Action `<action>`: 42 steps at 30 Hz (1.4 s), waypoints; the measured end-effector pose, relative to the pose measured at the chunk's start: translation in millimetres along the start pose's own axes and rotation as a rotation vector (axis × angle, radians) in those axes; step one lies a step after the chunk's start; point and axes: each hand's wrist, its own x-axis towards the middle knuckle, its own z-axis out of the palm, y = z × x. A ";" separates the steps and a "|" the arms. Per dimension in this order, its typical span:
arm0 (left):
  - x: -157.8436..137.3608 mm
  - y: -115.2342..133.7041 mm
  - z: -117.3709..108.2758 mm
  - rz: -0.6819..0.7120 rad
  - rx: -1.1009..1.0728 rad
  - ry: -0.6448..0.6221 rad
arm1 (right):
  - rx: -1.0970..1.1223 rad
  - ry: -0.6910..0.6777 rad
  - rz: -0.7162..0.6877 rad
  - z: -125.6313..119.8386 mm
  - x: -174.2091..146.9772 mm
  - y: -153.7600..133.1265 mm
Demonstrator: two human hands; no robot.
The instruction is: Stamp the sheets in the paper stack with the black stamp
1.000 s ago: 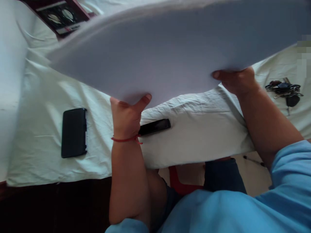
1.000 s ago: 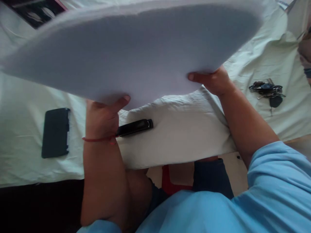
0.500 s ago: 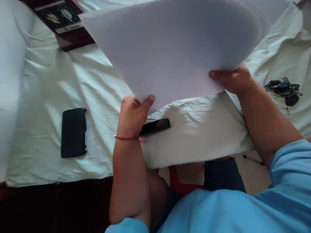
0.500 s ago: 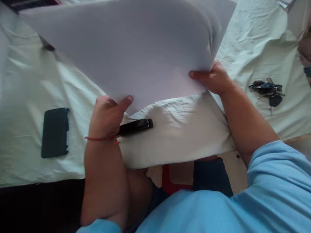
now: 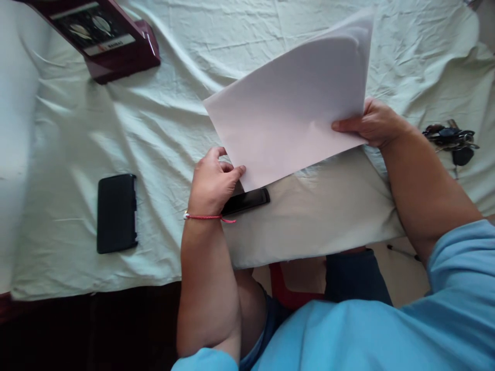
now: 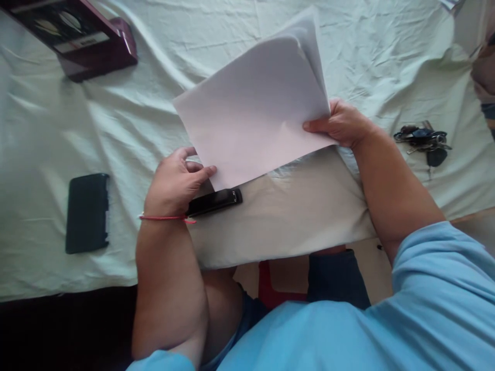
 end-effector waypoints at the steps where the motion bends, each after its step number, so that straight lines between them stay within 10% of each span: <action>1: 0.4 -0.3 -0.3 0.009 -0.004 0.008 | -0.005 0.000 0.003 -0.9 0.3 0.5; 18: -9.2 -2.1 -16.7 0.086 0.117 0.004 | -0.013 -0.032 0.071 -14.2 -3.0 -6.2; 26: -32.5 20.7 -32.5 0.122 0.076 -0.423 | 0.034 -0.077 0.099 -11.2 -8.4 -10.7; 42: -27.1 24.3 -24.7 -0.026 0.036 -0.427 | 0.064 -0.076 0.109 -14.6 -2.7 -5.8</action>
